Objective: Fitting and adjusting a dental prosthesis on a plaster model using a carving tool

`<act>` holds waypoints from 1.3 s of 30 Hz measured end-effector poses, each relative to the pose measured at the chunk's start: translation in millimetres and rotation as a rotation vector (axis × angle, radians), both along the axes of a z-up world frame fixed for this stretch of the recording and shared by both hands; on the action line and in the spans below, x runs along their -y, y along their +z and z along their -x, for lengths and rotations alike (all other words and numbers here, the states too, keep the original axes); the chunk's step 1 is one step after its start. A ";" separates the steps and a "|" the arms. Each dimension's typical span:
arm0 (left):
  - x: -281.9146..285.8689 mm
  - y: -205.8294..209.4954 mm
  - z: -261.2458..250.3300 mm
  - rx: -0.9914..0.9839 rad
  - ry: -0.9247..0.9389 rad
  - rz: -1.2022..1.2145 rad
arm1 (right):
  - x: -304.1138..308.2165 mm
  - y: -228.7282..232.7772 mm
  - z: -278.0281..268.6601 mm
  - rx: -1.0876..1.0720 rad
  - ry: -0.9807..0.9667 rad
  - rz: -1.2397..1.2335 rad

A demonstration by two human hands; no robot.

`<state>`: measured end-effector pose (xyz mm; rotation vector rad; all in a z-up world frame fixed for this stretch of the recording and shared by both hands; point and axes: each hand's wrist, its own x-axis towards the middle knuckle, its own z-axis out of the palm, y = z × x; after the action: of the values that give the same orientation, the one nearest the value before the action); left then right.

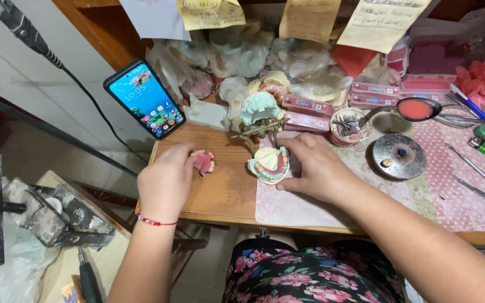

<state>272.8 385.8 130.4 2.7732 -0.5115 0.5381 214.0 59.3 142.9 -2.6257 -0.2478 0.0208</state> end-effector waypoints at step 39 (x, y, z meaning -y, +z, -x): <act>152.3 9.4 82.6 0.479 -0.883 0.930 | 5.1 -23.6 66.6 0.109 0.009 -1.248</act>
<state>190.2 233.5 139.8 1.3498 -1.1283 0.8903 147.4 54.2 119.3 -1.3834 -0.2067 -0.2074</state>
